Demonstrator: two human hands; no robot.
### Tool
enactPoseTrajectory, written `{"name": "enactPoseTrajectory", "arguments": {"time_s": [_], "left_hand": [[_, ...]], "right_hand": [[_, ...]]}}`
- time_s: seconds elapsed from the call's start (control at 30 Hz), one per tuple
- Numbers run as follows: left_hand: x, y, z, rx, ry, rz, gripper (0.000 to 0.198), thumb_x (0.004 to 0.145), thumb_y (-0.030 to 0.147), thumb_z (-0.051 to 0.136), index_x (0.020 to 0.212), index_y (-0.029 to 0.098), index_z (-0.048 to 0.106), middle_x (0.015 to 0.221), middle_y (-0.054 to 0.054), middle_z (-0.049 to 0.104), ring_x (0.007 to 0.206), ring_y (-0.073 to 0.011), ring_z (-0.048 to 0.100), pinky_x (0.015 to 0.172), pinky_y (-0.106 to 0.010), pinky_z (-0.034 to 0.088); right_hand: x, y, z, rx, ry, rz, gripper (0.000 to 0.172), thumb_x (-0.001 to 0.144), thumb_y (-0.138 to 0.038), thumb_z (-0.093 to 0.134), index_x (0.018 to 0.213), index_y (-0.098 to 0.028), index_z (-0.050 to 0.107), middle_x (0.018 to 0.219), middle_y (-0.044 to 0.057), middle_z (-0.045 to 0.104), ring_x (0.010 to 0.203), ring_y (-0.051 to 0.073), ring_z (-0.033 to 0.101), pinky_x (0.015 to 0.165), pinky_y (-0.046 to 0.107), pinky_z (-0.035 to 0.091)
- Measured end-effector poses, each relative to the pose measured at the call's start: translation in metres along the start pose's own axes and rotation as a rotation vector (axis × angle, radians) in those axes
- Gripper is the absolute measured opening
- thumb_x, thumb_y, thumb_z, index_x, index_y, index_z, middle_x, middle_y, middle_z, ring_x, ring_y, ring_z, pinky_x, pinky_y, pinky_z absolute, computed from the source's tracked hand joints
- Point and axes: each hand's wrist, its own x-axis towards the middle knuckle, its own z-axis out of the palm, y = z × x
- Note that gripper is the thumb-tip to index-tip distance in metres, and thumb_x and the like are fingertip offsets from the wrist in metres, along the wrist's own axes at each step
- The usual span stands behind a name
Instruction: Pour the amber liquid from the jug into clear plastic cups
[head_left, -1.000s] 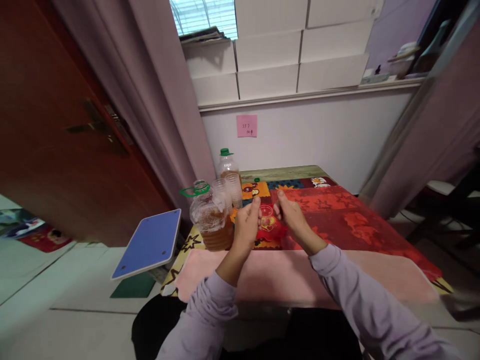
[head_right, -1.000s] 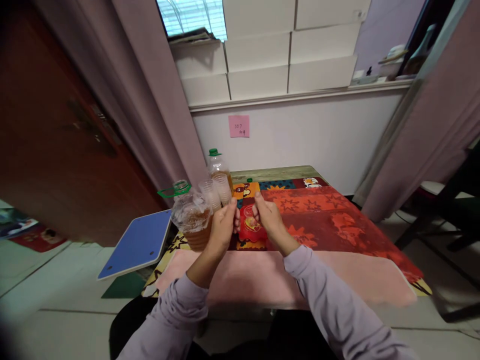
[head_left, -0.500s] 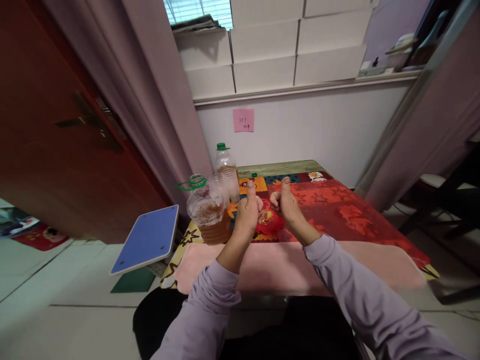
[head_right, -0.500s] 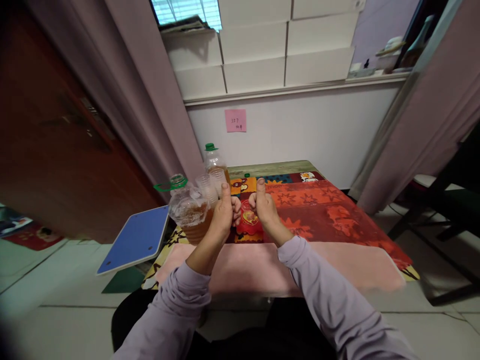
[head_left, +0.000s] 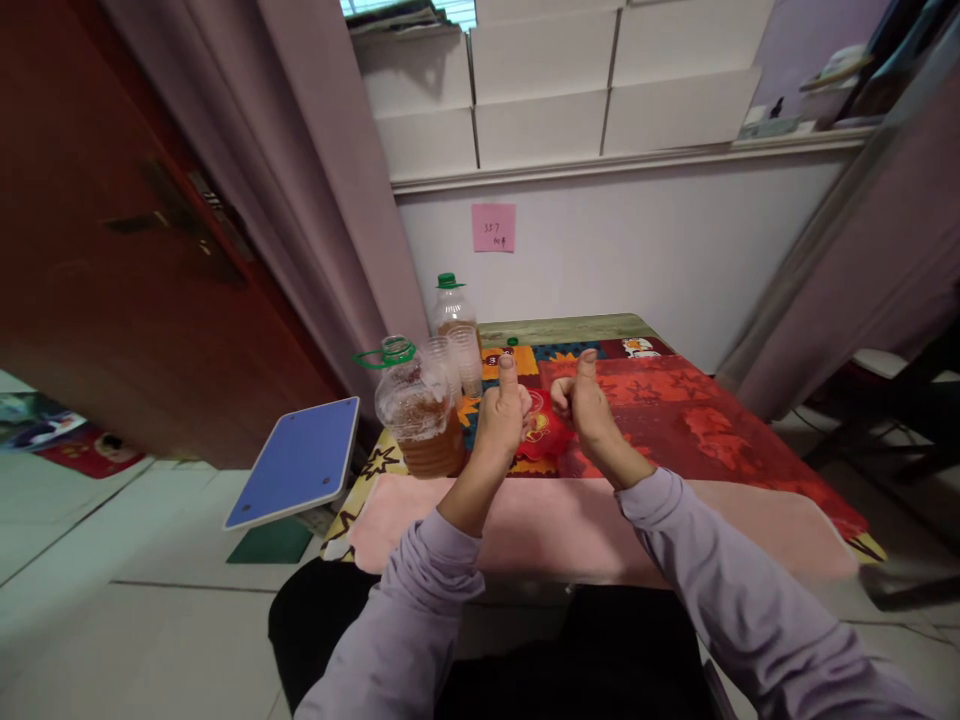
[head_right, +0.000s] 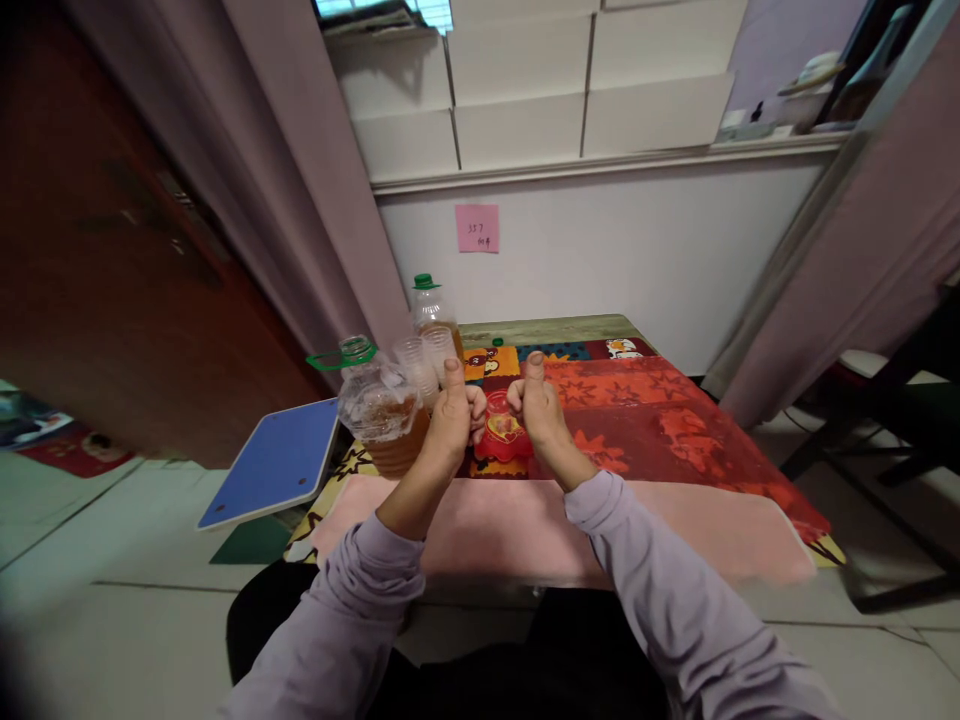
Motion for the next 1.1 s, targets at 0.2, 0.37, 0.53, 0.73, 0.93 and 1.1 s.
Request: {"name": "enactPoseTrajectory", "arguments": {"time_s": [0.2, 0.37, 0.53, 0.73, 0.93, 1.1], "left_hand": [[0.001, -0.008, -0.006, 0.06, 0.021, 0.035, 0.089, 0.086, 0.104, 0.017, 0.046, 0.027, 0.039, 0.043, 0.0, 0.038, 0.041, -0.0132, 0.04, 0.047, -0.031, 0.029], [-0.033, -0.047, -0.028, 0.09, -0.037, 0.088, 0.076, 0.085, 0.094, 0.056, 0.055, 0.024, 0.048, 0.05, 0.003, 0.046, 0.051, -0.0124, 0.043, 0.054, -0.029, 0.034], [-0.077, -0.098, -0.087, 0.175, 0.475, 0.137, 0.051, 0.086, 0.063, 0.079, 0.067, 0.023, 0.054, 0.062, 0.004, 0.05, 0.06, -0.0122, 0.046, 0.061, -0.026, 0.041], [-0.062, -0.108, -0.158, 0.056, 0.865, 0.233, 0.059, 0.08, 0.067, 0.084, 0.112, 0.023, 0.062, 0.11, -0.006, 0.071, 0.103, -0.0206, 0.07, 0.097, -0.034, 0.056], [-0.045, -0.126, -0.123, 0.071, 0.748, 0.182, 0.088, 0.081, 0.056, 0.088, 0.15, 0.025, 0.045, 0.154, -0.019, 0.059, 0.141, -0.0304, 0.064, 0.12, -0.046, 0.051], [-0.03, -0.147, -0.088, 0.236, 0.865, 0.161, 0.118, 0.07, 0.045, 0.099, 0.162, 0.026, 0.028, 0.158, -0.021, 0.053, 0.153, -0.0361, 0.054, 0.126, -0.055, 0.046]], "right_hand": [[-0.001, 0.001, 0.005, 0.122, 0.016, 0.04, 0.091, 0.086, -0.107, 0.009, 0.052, -0.027, 0.039, 0.048, -0.001, 0.038, 0.046, 0.013, 0.035, 0.048, 0.031, 0.024], [-0.021, 0.03, 0.03, 0.183, -0.043, 0.038, 0.081, 0.089, -0.1, 0.044, 0.056, -0.026, 0.047, 0.051, -0.002, 0.044, 0.048, 0.013, 0.039, 0.05, 0.029, 0.031], [-0.057, 0.08, 0.087, 0.23, -0.189, 0.06, 0.064, 0.095, -0.081, 0.059, 0.066, -0.024, 0.055, 0.059, -0.001, 0.055, 0.053, 0.014, 0.05, 0.053, 0.028, 0.041], [-0.069, 0.107, 0.155, 0.145, -0.154, -0.092, 0.033, 0.096, -0.045, 0.069, 0.121, -0.023, 0.068, 0.111, 0.01, 0.076, 0.086, 0.022, 0.073, 0.068, 0.032, 0.062], [-0.063, 0.139, 0.174, -0.041, -0.026, -0.318, 0.044, 0.1, -0.033, 0.061, 0.143, -0.022, 0.063, 0.132, 0.017, 0.073, 0.112, 0.029, 0.073, 0.096, 0.049, 0.066], [-0.065, 0.164, 0.178, -0.075, -0.007, -0.341, 0.053, 0.101, -0.027, 0.056, 0.154, -0.021, 0.056, 0.149, 0.021, 0.067, 0.138, 0.035, 0.066, 0.115, 0.061, 0.058]]}}
